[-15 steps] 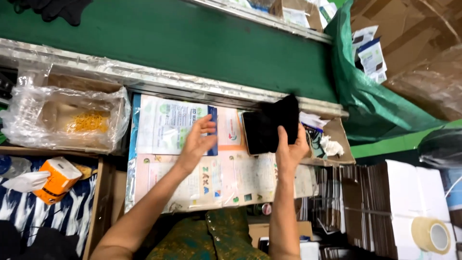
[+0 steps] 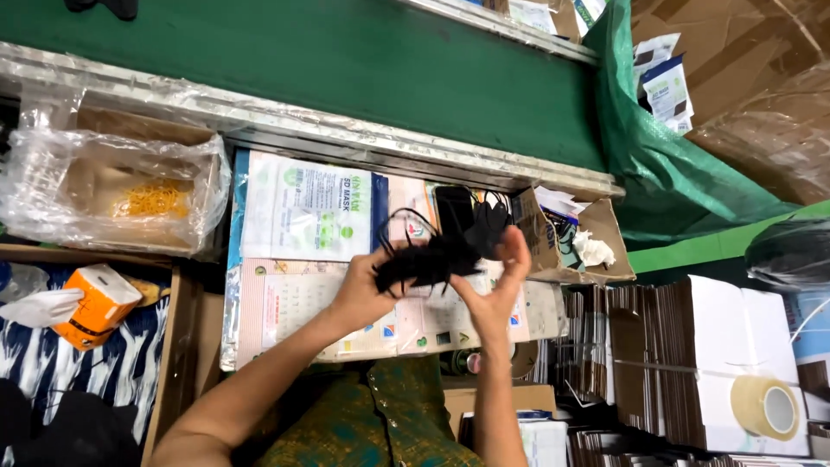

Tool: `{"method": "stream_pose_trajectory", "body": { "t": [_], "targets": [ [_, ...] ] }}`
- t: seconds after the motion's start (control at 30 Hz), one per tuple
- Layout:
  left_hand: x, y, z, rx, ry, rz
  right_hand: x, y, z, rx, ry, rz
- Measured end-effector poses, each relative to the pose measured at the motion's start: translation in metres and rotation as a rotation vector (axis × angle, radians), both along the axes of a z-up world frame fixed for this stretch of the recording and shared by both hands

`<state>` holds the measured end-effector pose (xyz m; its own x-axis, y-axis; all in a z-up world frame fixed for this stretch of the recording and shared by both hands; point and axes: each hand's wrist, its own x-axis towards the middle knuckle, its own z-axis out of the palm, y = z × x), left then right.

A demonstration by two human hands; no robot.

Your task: Sorting, folding, and packing face masks into plastic bags at a manufacturing workstation.

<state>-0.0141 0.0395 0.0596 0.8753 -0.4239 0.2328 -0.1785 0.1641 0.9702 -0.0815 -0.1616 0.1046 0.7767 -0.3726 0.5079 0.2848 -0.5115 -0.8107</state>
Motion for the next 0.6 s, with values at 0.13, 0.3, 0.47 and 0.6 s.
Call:
{"method": "stream_pose_trajectory", "body": {
  "t": [0.13, 0.3, 0.47, 0.6],
  "targets": [
    [-0.003, -0.001, -0.003, 0.072, -0.159, -0.046, -0.004, -0.013, -0.031, -0.265, 0.054, 0.129],
    [-0.003, -0.017, -0.051, 0.291, -0.39, -0.001, -0.017, -0.076, -0.185, -0.208, 0.571, 0.251],
    [-0.004, -0.006, -0.039, 0.373, -0.44, -0.043, -0.012, -0.013, -0.051, -0.455, 0.148, 0.35],
    [0.0, -0.018, -0.037, 0.282, -0.49, -0.022, 0.0, -0.019, -0.067, -0.591, 0.071, 0.321]
  ]
}}
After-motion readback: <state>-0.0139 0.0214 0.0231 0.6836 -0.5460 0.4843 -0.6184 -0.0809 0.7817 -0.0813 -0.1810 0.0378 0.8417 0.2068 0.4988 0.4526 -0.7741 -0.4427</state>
